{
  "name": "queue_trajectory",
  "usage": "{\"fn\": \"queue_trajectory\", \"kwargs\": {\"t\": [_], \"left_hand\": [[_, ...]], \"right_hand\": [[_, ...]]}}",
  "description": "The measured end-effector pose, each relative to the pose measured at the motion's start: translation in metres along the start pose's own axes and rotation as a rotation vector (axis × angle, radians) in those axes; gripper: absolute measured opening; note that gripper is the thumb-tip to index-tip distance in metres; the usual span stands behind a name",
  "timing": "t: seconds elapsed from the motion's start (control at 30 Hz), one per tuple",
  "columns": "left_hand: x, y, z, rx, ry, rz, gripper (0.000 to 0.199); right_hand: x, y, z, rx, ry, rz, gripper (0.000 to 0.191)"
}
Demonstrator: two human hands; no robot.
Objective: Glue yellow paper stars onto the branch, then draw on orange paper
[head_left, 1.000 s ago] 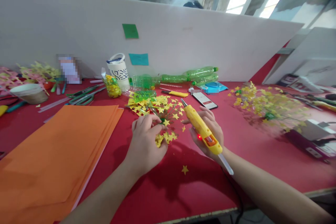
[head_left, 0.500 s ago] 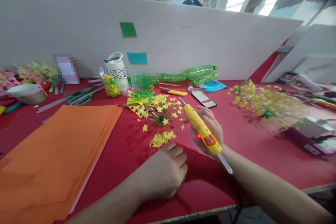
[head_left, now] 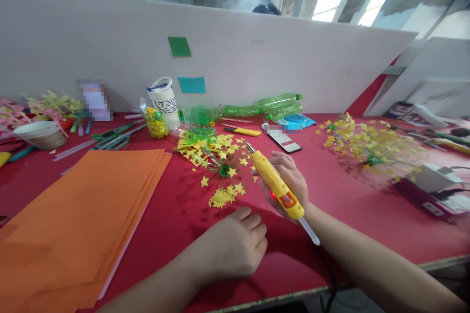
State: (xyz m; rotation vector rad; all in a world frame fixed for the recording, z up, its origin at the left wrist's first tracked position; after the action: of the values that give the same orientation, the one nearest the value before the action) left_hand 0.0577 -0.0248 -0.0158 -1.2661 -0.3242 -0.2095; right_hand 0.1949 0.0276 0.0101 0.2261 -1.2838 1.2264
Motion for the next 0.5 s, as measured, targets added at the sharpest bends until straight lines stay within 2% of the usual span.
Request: {"fn": "queue_trajectory", "kwargs": {"t": [0.1,0.17,0.23,0.3,0.4,0.5], "left_hand": [[-0.007,-0.016,0.012,0.001,-0.109,-0.131,0.010],[-0.015,-0.028,0.024,-0.029,-0.247,-0.287,0.007],[-0.023,-0.038,0.034,-0.071,-0.373,-0.469,0.012],[-0.029,-0.041,0.041,-0.139,-0.445,-0.575,0.020],[-0.028,-0.038,0.046,-0.279,-0.520,-0.583,0.017],[-0.026,-0.035,0.046,-0.338,-0.554,-0.583,0.014]], "right_hand": [[0.003,-0.002,0.008,0.003,0.029,0.001,0.007],[0.005,-0.001,0.016,0.012,0.071,0.051,0.008],[0.006,0.000,0.025,0.012,0.098,0.124,0.012],[0.004,0.003,0.032,0.015,0.117,0.173,0.014],[0.001,0.007,0.036,0.042,0.150,0.191,0.016],[-0.002,0.010,0.035,0.051,0.196,0.149,0.014]]}}
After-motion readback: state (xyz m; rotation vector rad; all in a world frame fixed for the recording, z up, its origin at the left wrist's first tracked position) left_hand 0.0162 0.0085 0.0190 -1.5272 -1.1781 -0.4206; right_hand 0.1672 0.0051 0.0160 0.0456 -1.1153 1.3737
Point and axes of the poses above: each hand's wrist, its own x-axis towards the middle knuckle, its own y-axis out of the palm, z = x × y, the point moved 4 cm from there along x, towards the middle knuckle, and after that the axes turned 5 degrees about y, right-handed, at the moved point
